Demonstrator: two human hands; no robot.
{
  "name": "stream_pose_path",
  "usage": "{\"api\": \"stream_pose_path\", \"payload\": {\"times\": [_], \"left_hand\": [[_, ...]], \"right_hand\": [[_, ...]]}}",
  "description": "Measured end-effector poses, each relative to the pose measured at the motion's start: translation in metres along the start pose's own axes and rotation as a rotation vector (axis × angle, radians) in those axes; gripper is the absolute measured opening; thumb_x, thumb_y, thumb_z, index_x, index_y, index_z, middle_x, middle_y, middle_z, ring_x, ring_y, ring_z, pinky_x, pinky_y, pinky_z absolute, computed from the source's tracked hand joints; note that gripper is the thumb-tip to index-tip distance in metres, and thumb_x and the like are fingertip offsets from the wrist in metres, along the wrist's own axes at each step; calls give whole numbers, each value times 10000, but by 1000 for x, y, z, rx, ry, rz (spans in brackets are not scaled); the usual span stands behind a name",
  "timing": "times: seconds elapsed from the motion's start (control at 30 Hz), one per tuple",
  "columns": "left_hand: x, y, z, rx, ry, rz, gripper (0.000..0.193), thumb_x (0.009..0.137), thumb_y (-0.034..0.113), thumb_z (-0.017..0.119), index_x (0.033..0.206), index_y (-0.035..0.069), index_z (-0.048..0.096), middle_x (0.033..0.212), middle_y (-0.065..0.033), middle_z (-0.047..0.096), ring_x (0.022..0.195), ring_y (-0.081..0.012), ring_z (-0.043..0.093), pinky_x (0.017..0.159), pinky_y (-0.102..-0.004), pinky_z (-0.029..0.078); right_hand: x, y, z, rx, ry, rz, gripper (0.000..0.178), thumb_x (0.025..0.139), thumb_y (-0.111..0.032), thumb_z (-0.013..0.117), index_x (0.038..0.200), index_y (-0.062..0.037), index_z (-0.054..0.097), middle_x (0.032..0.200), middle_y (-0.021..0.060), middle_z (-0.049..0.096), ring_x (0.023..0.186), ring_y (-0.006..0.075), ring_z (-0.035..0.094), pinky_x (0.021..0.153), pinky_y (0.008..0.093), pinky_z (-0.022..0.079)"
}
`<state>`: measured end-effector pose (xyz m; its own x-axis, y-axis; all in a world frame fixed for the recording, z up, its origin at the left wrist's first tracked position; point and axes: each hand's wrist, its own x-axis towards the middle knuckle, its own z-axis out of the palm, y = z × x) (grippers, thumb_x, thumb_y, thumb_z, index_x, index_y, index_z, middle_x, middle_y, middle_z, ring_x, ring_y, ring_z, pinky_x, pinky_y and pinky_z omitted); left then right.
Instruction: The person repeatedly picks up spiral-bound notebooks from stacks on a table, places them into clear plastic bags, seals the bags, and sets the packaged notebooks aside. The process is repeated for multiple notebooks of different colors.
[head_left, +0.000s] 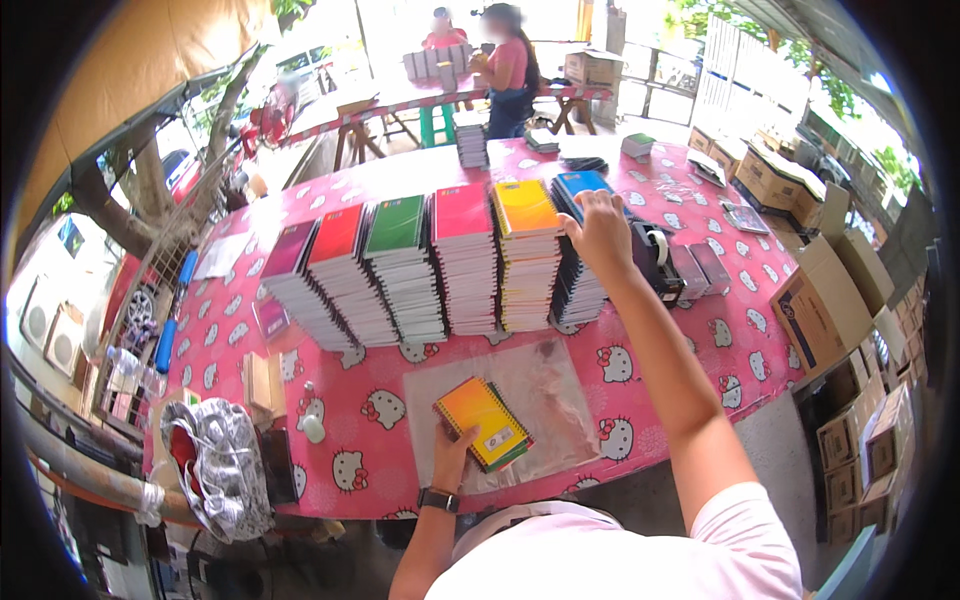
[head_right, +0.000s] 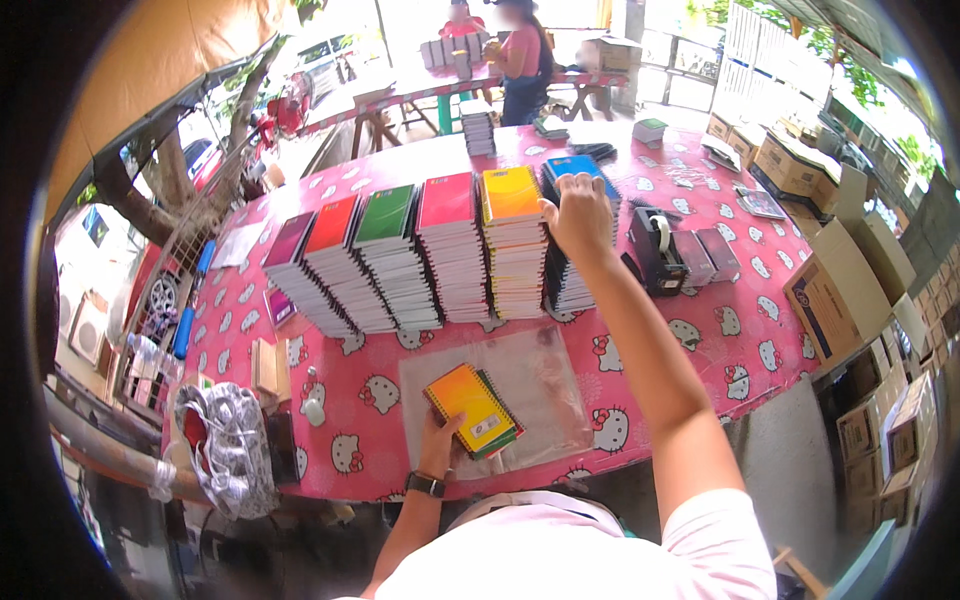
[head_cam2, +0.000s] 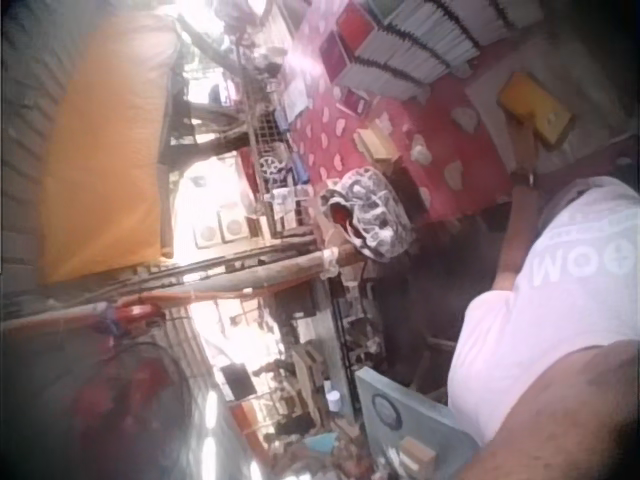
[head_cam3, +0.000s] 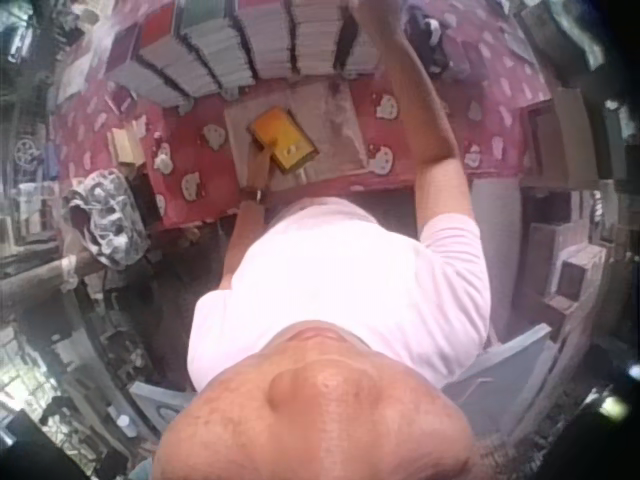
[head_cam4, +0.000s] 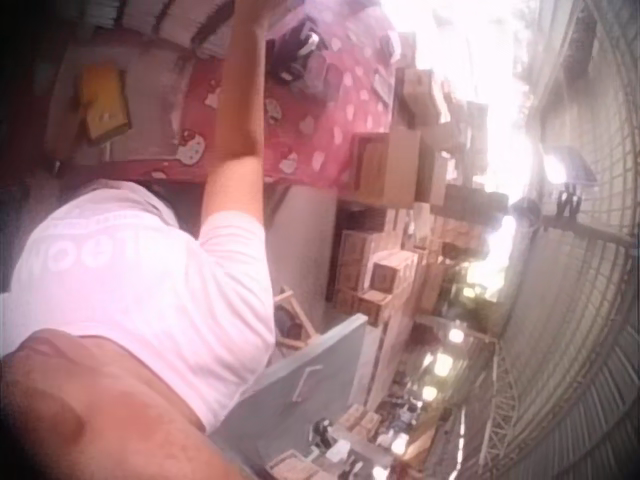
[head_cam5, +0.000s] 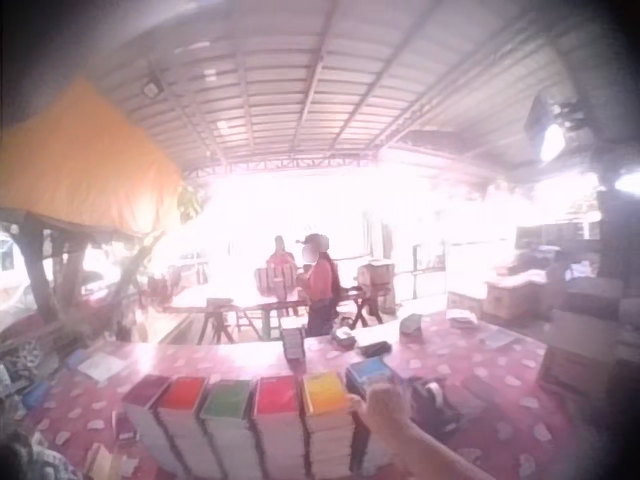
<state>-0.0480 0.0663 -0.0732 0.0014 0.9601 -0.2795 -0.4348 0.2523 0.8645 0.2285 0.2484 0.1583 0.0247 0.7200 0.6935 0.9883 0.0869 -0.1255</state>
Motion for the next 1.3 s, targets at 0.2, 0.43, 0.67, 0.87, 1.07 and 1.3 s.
{"api": "stream_pose_path", "payload": {"times": [0.2,0.43,0.67,0.87,1.07,1.3], "left_hand": [[-2,-1,-3,-77,-40,12,603,778,70,692,1240,-57,326,1155,-150,510,1065,-234,532,908,-345,449],[-3,1,-2,-109,-91,24,647,786,87,693,1281,-51,299,1155,-139,507,1073,-239,531,924,-346,441],[2,-4,-7,-126,-77,9,659,776,100,712,1278,-52,313,1172,-150,512,1072,-232,539,908,-342,456],[3,-1,-7,-76,-73,-11,646,777,112,722,1265,-48,329,1153,-145,531,1056,-226,550,896,-332,462],[5,-16,-20,-98,-137,-4,668,851,303,650,1324,9,281,1226,-128,491,1110,-228,519,933,-369,437],[-5,-14,-14,-217,-207,-27,687,915,582,361,1346,47,354,1285,-98,493,1172,-228,486,993,-407,380]], "right_hand": [[69,4,-10,-310,-653,132,682,687,-540,723,1104,-25,560,1140,148,594,1096,289,562,894,362,473],[72,17,-5,-343,-694,83,569,644,-346,774,1084,-27,604,1131,158,613,1060,282,588,909,369,475],[78,18,-12,-292,-555,26,358,690,-229,686,984,-28,654,1018,188,646,983,320,624,839,391,510],[52,57,-66,118,-34,242,353,788,-187,507,1048,33,601,849,197,659,836,260,663,731,357,528],[-127,-2,-70,1145,-298,449,355,930,-223,438,1185,-9,561,1083,108,605,916,161,567,802,288,456],[-289,-85,33,721,-447,182,434,774,-93,583,1173,1,444,1055,207,496,998,375,482,875,435,397]]}}
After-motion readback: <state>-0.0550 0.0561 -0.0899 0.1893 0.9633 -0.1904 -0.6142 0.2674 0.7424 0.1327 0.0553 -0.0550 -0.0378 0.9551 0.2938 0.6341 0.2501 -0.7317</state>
